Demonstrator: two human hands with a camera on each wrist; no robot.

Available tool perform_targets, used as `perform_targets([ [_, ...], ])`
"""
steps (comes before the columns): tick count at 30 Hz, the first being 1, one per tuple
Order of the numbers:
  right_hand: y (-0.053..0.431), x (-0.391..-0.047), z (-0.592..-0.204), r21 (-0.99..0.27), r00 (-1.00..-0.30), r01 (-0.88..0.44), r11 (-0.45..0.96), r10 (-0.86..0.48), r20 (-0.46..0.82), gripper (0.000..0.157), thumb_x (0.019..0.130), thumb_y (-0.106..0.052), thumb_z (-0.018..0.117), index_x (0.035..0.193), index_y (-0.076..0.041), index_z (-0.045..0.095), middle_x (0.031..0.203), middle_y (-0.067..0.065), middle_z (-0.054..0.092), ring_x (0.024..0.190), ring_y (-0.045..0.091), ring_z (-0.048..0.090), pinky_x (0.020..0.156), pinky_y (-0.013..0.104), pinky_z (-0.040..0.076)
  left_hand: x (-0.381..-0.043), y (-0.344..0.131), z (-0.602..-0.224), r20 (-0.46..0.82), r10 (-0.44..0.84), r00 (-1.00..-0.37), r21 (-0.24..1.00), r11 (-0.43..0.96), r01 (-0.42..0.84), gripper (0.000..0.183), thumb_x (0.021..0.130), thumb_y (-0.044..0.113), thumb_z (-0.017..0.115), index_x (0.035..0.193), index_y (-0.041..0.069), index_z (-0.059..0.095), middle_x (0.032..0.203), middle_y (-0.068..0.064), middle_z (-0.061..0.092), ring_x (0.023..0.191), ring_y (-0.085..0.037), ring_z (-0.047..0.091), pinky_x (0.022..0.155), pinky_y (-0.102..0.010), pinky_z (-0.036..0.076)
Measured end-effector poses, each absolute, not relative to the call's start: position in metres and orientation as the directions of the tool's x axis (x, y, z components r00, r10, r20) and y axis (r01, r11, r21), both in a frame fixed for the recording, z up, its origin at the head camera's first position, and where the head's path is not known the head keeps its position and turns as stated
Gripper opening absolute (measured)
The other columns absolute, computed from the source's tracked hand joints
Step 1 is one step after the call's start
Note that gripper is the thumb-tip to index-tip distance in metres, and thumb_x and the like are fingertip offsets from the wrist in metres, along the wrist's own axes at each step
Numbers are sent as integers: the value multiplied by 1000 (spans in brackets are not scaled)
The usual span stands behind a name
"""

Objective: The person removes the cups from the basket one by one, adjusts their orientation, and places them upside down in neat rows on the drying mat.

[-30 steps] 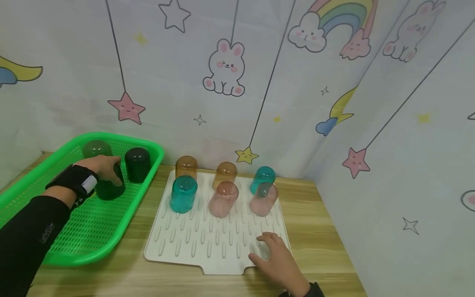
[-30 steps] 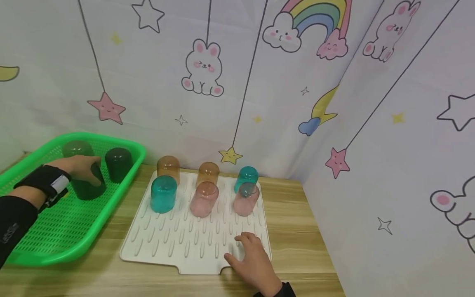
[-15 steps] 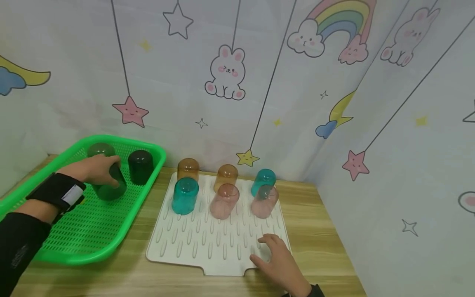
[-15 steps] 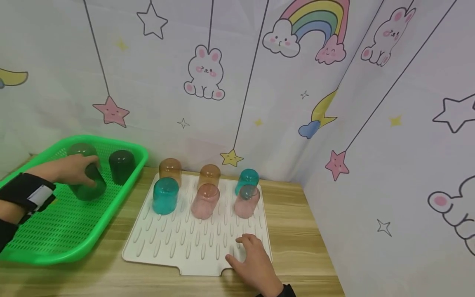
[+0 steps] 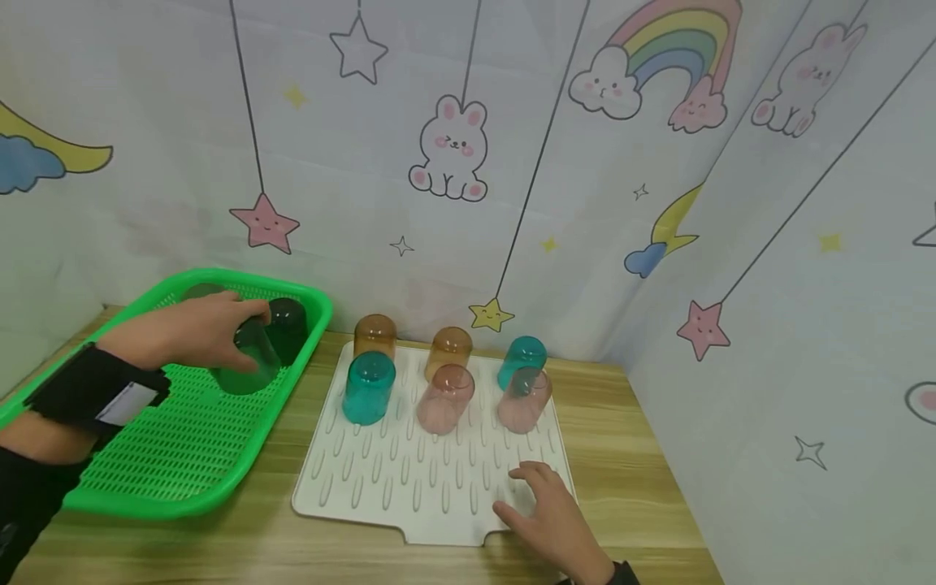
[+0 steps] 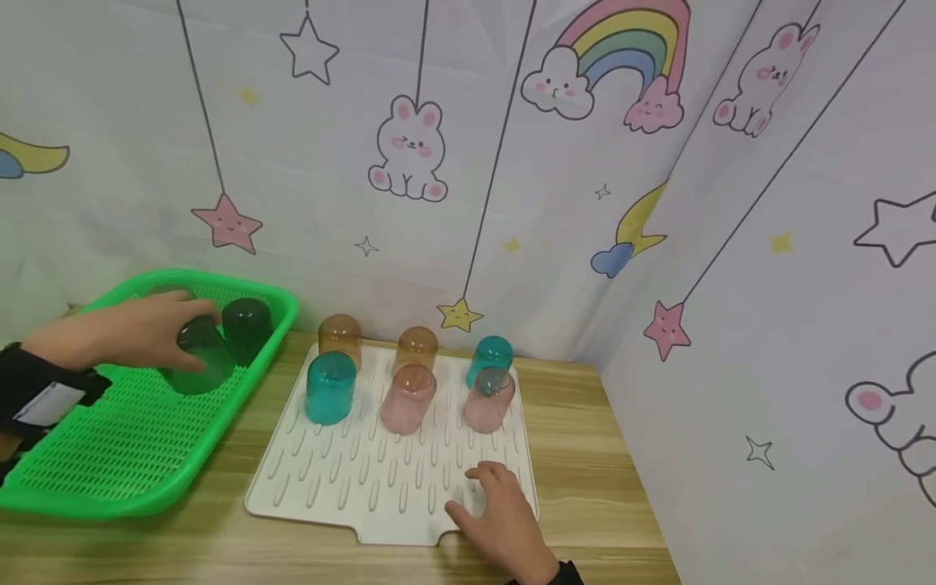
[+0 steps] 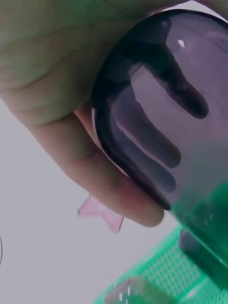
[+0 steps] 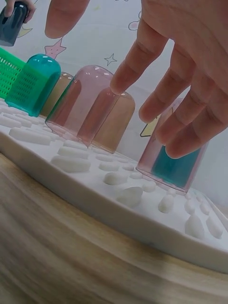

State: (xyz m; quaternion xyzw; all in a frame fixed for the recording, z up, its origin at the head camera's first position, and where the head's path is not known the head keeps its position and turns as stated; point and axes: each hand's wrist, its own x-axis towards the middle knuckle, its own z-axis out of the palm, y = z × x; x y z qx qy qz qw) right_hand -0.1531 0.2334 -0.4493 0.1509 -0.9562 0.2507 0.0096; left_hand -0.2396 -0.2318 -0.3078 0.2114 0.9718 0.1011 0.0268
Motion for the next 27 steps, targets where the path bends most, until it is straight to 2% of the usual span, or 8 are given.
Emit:
perform_targets([
  [10, 232, -153, -449, -477, -951, -305, 824, -294, 101, 46, 82, -42, 67, 111, -6, 60, 121, 14, 52, 112, 29, 46, 91, 51, 42, -215, -180, -286, 36, 516, -856, 233, 828, 510, 46, 71, 23, 76, 109, 9, 55, 95, -10, 50, 75, -19, 49, 62, -35, 46],
  [14, 229, -152, -446, -493, -948, -310, 812, -304, 96, 48, 82, -42, 67, 113, -6, 59, 121, 12, 52, 113, 27, 45, 92, 50, 42, -205, -162, -284, 38, 546, -837, 214, 813, 541, 53, 71, 26, 77, 114, 7, 55, 94, -8, 49, 75, -17, 47, 61, -32, 45],
  [21, 227, -153, -442, -504, -938, -337, 796, -327, 111, 50, 82, -41, 68, 116, -6, 56, 120, 10, 52, 112, 24, 46, 91, 48, 43, -193, -132, -301, 51, 576, -816, 251, 784, 568, 51, 69, 24, 76, 113, 9, 56, 92, -7, 48, 73, -17, 46, 57, -28, 44],
  [27, 217, -155, -437, -516, -916, -389, 763, -380, 128, 53, 82, -43, 67, 118, -7, 53, 120, 8, 53, 110, 22, 48, 88, 47, 44, -184, -102, -322, 21, 610, -792, 280, 757, 590, 50, 68, 29, 78, 110, 13, 56, 87, -4, 45, 70, -16, 44, 57, -29, 42],
])
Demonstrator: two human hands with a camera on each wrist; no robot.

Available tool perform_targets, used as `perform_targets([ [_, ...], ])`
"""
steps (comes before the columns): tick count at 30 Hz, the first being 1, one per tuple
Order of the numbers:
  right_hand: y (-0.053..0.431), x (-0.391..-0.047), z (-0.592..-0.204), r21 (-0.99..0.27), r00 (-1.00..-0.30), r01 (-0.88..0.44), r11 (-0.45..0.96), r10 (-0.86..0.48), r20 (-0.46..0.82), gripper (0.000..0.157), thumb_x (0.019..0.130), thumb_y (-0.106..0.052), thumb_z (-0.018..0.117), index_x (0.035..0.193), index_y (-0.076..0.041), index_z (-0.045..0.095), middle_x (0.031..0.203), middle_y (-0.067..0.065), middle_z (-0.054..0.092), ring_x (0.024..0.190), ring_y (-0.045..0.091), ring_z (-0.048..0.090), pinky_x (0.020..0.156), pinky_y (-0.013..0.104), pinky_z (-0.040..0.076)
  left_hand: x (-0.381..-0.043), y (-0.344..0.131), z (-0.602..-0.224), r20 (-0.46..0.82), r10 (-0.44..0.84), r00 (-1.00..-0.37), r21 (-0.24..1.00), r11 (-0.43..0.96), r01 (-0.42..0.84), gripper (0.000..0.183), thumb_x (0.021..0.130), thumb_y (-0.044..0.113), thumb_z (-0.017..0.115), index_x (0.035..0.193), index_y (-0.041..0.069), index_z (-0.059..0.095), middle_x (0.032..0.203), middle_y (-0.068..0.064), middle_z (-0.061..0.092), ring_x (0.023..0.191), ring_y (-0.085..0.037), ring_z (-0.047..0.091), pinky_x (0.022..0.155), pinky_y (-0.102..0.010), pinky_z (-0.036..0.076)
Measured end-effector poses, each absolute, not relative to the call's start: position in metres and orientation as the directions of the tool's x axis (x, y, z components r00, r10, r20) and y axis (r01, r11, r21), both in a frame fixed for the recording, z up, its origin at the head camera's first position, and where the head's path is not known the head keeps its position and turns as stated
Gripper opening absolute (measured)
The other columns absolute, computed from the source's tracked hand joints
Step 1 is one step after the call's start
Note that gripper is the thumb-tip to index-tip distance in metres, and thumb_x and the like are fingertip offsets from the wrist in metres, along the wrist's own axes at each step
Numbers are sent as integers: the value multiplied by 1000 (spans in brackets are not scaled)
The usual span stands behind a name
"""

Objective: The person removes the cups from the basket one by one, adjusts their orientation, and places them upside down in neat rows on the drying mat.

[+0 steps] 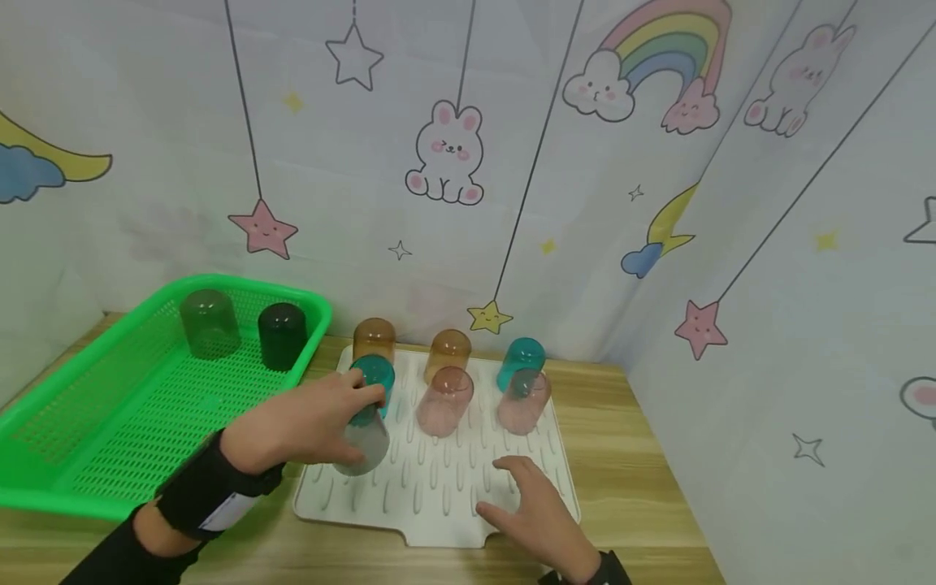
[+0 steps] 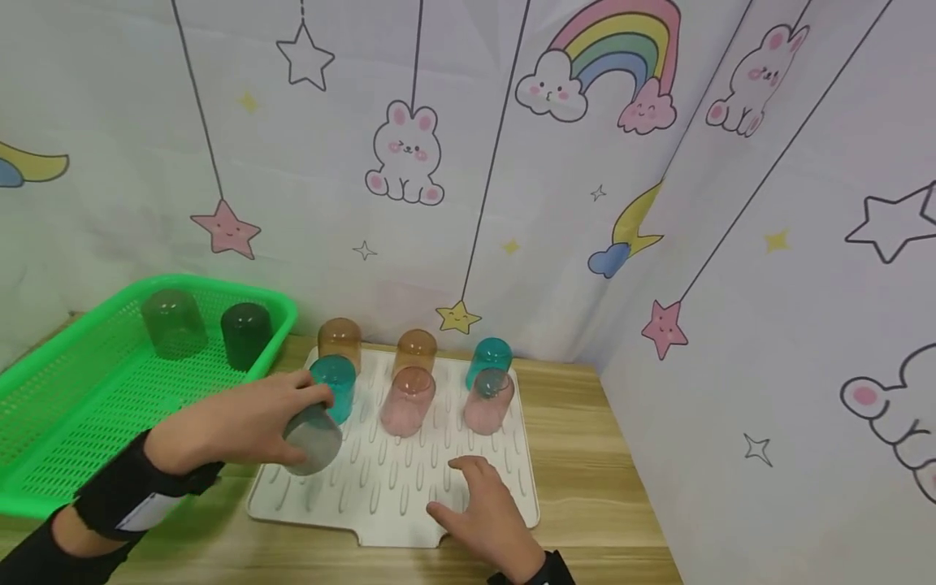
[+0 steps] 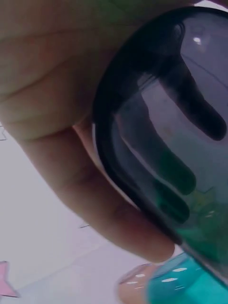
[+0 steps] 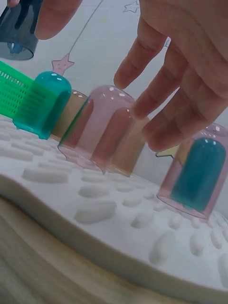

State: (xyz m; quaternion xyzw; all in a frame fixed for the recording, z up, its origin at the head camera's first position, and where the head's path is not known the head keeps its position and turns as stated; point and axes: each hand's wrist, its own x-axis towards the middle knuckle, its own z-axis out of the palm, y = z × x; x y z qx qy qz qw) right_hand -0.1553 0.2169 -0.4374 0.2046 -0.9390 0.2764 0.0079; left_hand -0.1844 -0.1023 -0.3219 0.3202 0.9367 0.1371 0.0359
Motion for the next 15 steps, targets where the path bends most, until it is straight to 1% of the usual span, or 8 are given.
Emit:
perform_targets([
  [4, 206, -157, -435, -528, -902, -412, 742, -415, 119, 55, 81, -41, 68, 122, -8, 51, 123, 6, 51, 112, 20, 46, 90, 46, 44, -179, -85, -334, 4, 616, -788, 320, 745, 585, 51, 67, 30, 78, 110, 14, 55, 88, -4, 45, 71, -17, 44, 56, -30, 42],
  [8, 193, -159, -434, -551, -888, -424, 719, -451, 95, 58, 81, -42, 68, 125, -10, 49, 125, 4, 50, 114, 19, 45, 91, 45, 44, -176, -68, -346, 4, 619, -785, 350, 735, 581, 51, 67, 30, 79, 111, 15, 57, 87, -2, 45, 72, -16, 43, 56, -28, 42],
  [11, 183, -160, -433, -565, -870, -437, 700, -489, 68, 64, 79, -43, 70, 129, -11, 46, 128, 5, 48, 115, 19, 44, 92, 44, 44, -176, -58, -356, 16, 623, -782, 356, 727, 587, 51, 67, 31, 78, 111, 15, 57, 84, 1, 44, 70, -14, 42, 54, -26, 41],
  [15, 171, -161, -436, -581, -838, -463, 670, -544, 41, 75, 77, -44, 72, 135, -9, 39, 133, 7, 43, 118, 20, 41, 93, 43, 43, -174, -48, -366, 45, 635, -771, 373, 705, 603, 49, 66, 30, 78, 108, 15, 57, 81, 3, 42, 68, -14, 40, 51, -25, 37],
])
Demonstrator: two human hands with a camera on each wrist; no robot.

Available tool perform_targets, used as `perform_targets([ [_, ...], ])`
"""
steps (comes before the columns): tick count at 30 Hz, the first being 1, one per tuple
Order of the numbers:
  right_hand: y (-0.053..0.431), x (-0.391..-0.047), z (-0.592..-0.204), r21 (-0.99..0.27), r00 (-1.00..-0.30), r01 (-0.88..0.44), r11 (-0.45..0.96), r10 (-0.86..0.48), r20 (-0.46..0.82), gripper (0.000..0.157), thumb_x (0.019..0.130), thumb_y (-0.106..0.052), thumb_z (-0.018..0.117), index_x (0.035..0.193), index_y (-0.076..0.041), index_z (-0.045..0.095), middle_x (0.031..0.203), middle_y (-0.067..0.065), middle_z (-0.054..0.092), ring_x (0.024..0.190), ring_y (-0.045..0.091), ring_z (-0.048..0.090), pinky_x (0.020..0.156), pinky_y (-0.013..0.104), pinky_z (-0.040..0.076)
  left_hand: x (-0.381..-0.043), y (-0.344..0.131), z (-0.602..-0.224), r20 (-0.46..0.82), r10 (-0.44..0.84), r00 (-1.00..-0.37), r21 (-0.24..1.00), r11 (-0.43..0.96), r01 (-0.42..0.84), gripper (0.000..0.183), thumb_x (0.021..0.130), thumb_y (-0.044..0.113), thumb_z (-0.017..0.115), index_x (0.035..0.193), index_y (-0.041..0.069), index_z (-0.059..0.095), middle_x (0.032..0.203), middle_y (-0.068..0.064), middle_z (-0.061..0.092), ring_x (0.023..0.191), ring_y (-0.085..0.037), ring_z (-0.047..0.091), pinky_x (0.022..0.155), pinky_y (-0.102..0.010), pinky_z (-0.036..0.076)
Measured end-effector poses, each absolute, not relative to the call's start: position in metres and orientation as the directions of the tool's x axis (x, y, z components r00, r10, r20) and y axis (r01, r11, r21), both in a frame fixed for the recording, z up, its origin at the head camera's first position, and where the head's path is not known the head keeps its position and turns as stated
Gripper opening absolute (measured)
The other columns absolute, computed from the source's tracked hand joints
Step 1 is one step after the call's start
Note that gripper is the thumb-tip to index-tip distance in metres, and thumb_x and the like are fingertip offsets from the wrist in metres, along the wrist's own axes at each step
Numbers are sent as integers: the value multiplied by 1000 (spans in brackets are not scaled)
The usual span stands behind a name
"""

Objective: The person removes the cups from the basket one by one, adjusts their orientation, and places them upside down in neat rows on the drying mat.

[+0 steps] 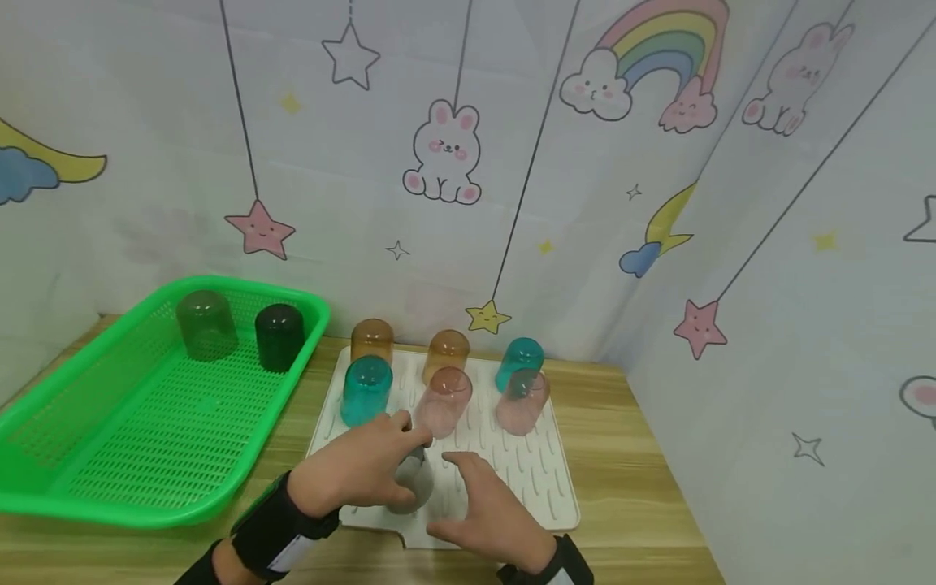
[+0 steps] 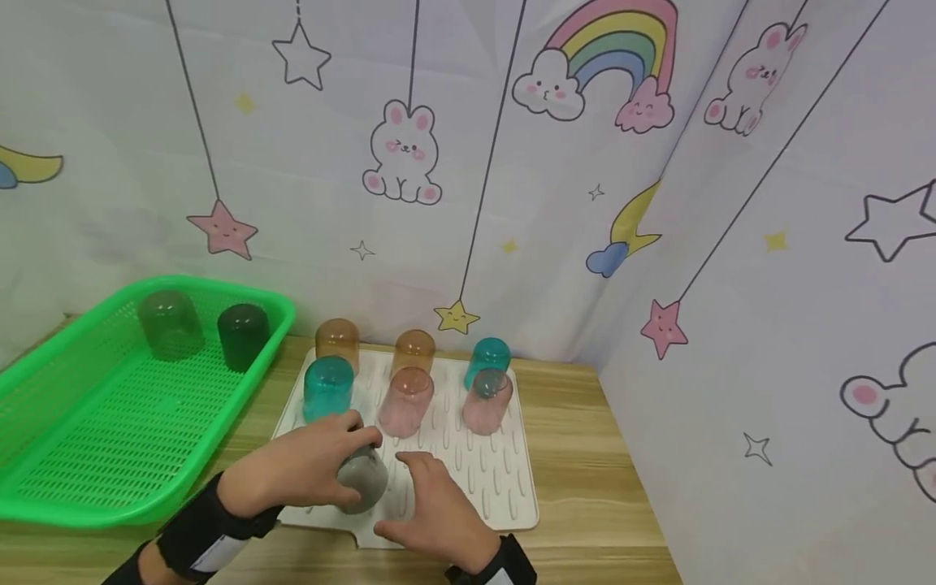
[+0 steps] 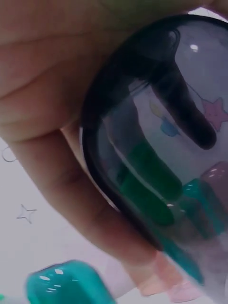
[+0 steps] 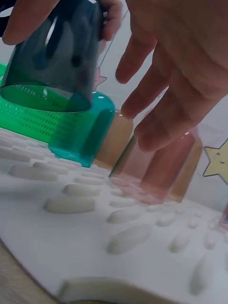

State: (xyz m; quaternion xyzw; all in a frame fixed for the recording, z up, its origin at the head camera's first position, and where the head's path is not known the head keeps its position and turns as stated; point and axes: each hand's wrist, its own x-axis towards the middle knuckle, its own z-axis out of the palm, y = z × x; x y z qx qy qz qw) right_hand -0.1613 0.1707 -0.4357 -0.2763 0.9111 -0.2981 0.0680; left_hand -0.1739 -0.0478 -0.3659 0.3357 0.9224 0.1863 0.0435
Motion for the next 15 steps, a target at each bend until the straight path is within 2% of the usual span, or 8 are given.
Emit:
perform_targets([
  [7, 157, -163, -445, -655, -829, -465, 596, -553, 86, 81, 75, -48, 73, 135, -9, 34, 129, 5, 43, 112, 14, 44, 90, 36, 44, -170, -33, -374, 102, 659, -745, 389, 663, 640, 43, 66, 30, 76, 100, 14, 54, 82, 3, 41, 67, -12, 42, 51, -23, 39],
  [15, 155, -167, -449, -698, -851, -431, 571, -514, 106, 85, 75, -56, 68, 135, -7, 34, 131, 8, 45, 115, 14, 42, 94, 42, 43, -168, -21, -376, 133, 654, -745, 348, 673, 653, 53, 65, 37, 79, 106, 14, 54, 83, 1, 38, 68, -14, 40, 50, -22, 37],
])
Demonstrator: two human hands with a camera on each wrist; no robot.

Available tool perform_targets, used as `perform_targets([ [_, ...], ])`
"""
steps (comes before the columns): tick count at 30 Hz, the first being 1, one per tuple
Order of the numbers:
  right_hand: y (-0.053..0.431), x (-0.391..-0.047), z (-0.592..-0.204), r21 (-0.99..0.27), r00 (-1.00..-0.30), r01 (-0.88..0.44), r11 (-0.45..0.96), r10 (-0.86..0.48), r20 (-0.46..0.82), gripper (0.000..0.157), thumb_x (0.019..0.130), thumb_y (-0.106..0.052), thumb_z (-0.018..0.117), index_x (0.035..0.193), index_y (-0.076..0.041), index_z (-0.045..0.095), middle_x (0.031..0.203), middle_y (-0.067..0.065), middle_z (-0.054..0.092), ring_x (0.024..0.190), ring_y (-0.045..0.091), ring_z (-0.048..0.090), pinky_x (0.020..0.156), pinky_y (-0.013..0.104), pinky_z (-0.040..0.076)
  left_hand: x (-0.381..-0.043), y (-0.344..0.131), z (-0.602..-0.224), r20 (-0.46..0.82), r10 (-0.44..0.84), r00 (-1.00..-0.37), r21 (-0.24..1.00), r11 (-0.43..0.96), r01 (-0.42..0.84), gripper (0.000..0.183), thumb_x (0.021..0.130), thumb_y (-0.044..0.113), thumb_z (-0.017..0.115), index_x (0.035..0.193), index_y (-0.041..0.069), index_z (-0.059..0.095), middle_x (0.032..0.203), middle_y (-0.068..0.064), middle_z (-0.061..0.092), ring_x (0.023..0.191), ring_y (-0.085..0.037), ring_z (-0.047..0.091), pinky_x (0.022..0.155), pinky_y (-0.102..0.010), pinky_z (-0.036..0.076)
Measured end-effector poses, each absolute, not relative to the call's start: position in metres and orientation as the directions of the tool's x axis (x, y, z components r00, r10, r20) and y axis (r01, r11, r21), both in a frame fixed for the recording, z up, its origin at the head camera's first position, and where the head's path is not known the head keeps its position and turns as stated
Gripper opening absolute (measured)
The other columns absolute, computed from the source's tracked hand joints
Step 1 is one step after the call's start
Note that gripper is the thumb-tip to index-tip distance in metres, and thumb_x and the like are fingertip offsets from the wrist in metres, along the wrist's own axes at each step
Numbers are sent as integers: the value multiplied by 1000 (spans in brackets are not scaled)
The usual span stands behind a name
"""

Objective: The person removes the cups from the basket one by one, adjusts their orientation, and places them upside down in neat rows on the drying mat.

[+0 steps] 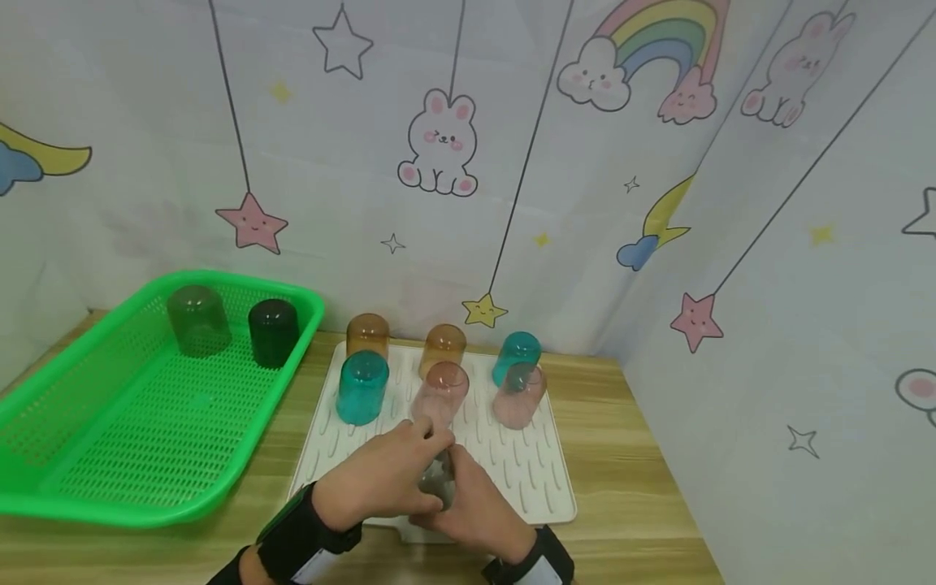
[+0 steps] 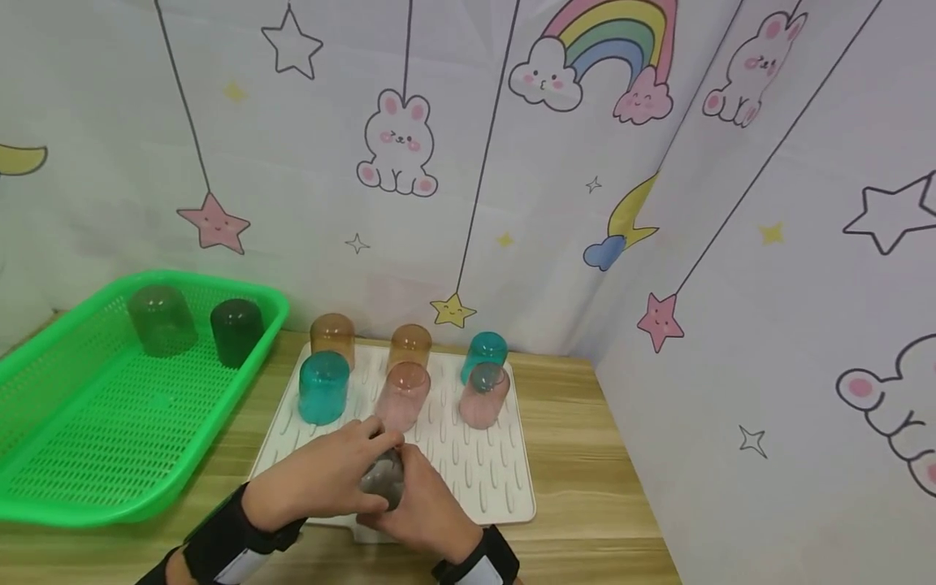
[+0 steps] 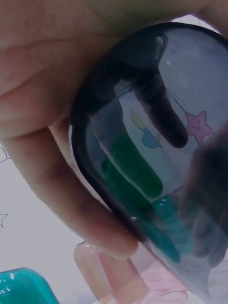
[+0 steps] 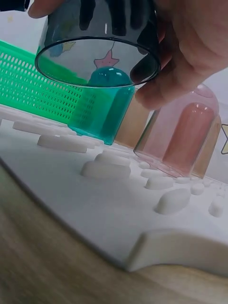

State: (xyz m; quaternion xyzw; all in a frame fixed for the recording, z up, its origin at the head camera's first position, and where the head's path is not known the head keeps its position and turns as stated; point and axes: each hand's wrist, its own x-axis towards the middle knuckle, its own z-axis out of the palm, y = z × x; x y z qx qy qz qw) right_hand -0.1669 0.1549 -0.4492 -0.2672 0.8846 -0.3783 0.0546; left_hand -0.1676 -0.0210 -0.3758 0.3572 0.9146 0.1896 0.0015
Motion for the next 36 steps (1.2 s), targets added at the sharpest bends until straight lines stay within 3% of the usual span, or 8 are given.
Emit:
perform_targets([
  [4, 156, -168, -449, -709, -863, -411, 574, -495, 99, 87, 75, -59, 65, 137, -8, 32, 133, 8, 44, 116, 14, 42, 93, 44, 43, -168, -20, -379, 154, 657, -738, 361, 658, 661, 57, 68, 38, 78, 114, 14, 53, 91, 0, 41, 72, -13, 41, 51, -22, 39],
  [8, 158, -169, -447, -706, -883, -378, 598, -462, 81, 88, 75, -63, 64, 136, -6, 33, 131, 10, 46, 115, 16, 43, 92, 46, 43, -169, -22, -386, 202, 658, -725, 395, 623, 675, 67, 71, 43, 77, 126, 16, 50, 111, -4, 45, 82, -13, 46, 58, -23, 47],
  [14, 160, -170, -448, -749, -885, -368, 551, -454, 100, 79, 74, -59, 68, 131, -12, 38, 123, 4, 51, 109, 14, 48, 89, 44, 45, -175, -29, -405, 311, 562, -766, 554, 548, 627, 95, 67, 45, 80, 144, 27, 27, 133, -3, 39, 103, -12, 47, 75, -32, 51],
  [18, 159, -169, -449, -786, -876, -379, 488, -462, 136, 74, 74, -55, 70, 131, -19, 38, 122, -2, 51, 109, 11, 48, 90, 44, 44, -177, -31, -417, 312, 497, -810, 771, 365, 521, 106, 65, 32, 84, 145, 36, 14, 134, -2, 39, 110, -12, 45, 84, -41, 47],
  [21, 159, -168, -449, -799, -873, -383, 464, -464, 149, 73, 75, -53, 70, 132, -21, 37, 122, -3, 51, 110, 10, 47, 91, 43, 43, -178, -30, -424, 293, 475, -830, 865, 240, 442, 104, 66, 26, 84, 144, 37, 17, 133, 1, 41, 113, -13, 44, 89, -47, 43],
  [28, 152, -153, -412, -811, -869, -389, 437, -467, 165, 67, 79, -37, 72, 130, -10, 39, 121, 5, 52, 109, 13, 48, 92, 44, 43, -176, -27, -430, 256, 429, -866, 917, 174, 358, 81, 67, 32, 83, 132, 27, 35, 122, 2, 48, 109, -16, 46, 89, -49, 40],
  [36, 156, -154, -406, -784, -819, -496, 374, -500, 280, 74, 75, -28, 77, 132, -4, 36, 125, 8, 49, 111, 15, 48, 91, 41, 46, -175, -25, -437, 262, 454, -852, 898, 209, 387, 83, 67, 37, 82, 134, 17, 36, 118, 2, 51, 105, -13, 50, 86, -43, 45],
])
